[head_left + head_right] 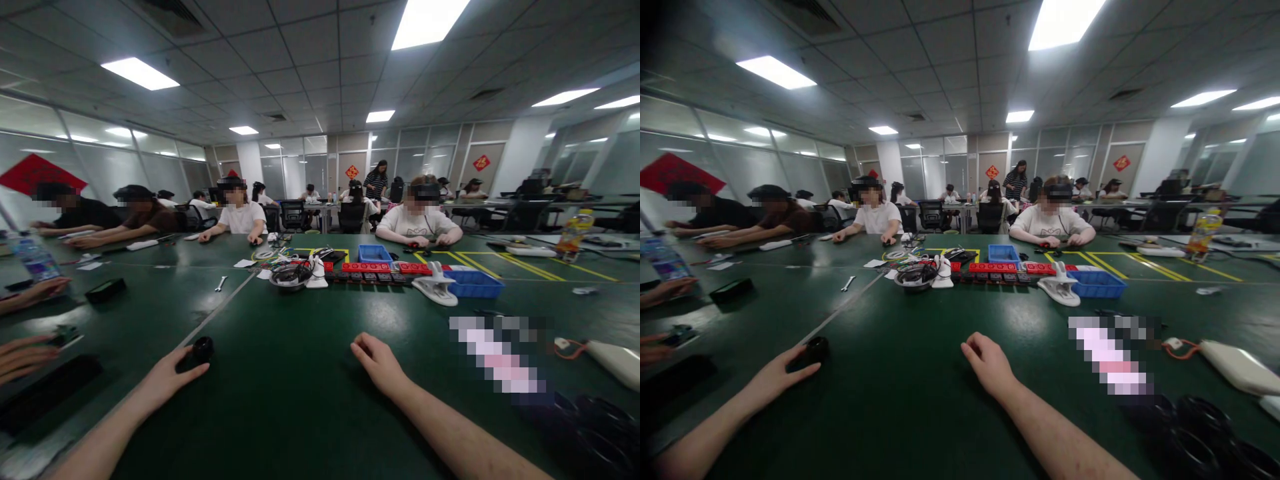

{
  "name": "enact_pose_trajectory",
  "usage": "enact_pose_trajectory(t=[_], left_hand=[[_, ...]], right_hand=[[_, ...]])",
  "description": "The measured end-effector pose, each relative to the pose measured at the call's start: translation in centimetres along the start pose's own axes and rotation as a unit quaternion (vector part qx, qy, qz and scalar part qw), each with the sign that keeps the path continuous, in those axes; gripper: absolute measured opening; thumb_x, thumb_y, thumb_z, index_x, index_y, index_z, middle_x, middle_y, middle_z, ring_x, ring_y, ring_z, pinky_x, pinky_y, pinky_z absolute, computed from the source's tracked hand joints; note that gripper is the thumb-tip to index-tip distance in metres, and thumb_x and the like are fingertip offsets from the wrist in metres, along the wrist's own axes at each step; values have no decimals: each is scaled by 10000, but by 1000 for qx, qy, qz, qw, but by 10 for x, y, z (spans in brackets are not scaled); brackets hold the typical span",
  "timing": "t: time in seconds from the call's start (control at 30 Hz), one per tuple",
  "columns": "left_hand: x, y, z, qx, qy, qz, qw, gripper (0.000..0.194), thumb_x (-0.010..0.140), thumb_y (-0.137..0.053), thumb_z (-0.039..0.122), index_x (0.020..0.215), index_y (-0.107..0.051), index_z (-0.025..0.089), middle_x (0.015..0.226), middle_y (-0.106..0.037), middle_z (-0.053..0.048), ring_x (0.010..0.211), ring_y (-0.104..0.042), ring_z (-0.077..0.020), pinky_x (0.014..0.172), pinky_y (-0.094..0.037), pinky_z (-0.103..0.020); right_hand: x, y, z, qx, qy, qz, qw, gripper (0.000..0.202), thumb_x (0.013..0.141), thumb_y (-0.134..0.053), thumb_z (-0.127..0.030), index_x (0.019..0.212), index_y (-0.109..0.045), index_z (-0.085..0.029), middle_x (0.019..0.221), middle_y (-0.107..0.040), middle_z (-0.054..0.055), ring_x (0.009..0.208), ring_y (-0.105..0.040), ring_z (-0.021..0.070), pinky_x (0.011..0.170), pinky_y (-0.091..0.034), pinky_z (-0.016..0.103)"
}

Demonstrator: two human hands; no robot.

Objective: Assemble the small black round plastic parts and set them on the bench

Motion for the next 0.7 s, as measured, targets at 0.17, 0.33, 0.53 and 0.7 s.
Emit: enact_pose_trajectory(t=[0.17, 0.33, 0.53, 0.7], left_hand=[[5, -16, -6, 7, 12, -37, 999, 732, 559, -453, 654, 1044, -521, 109, 1028, -572, -104, 952, -514, -293, 761, -428, -371], [11, -20, -6, 4, 36, -43, 998, 750, 535, -459, 673, 1020, -542, 107, 966, -599, -104, 891, -543, -291, 694, -443, -352], [22, -31, 41, 24, -13, -93, 995, 654, 588, -456, 632, 970, -559, 112, 896, -614, -99, 824, -562, -275, 684, -428, -342], [37, -77, 127, 41, -111, -103, 988, 528, 640, -469, 553, 929, -573, 123, 900, -603, -98, 836, -547, -262, 688, -406, -317]], right_hand=[[-1, 1, 0, -1, 8, 5, 1000, 237, 794, -386, -375, 713, -504, -186, 659, -521, -7, 613, -478, 125, 556, -362, 233], [-2, 4, 0, 1, 10, 10, 1000, 243, 798, -380, -373, 705, -504, -186, 643, -515, -11, 600, -476, 123, 555, -364, 234], [-3, 7, 1, 11, 6, 23, 1000, 193, 781, -410, -362, 774, -507, -195, 677, -517, -7, 606, -478, 123, 546, -371, 235], [-3, 5, 6, 17, -14, 50, 999, 209, 761, -432, -369, 881, -482, -206, 736, -513, -4, 546, -462, 109, 513, -375, 237]])
Point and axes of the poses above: each hand's wrist, its own x-axis towards the middle knuckle, its own y-axis out of the back of the hand, z = x × y, the point moved 5 cm from there along x, towards the middle knuckle
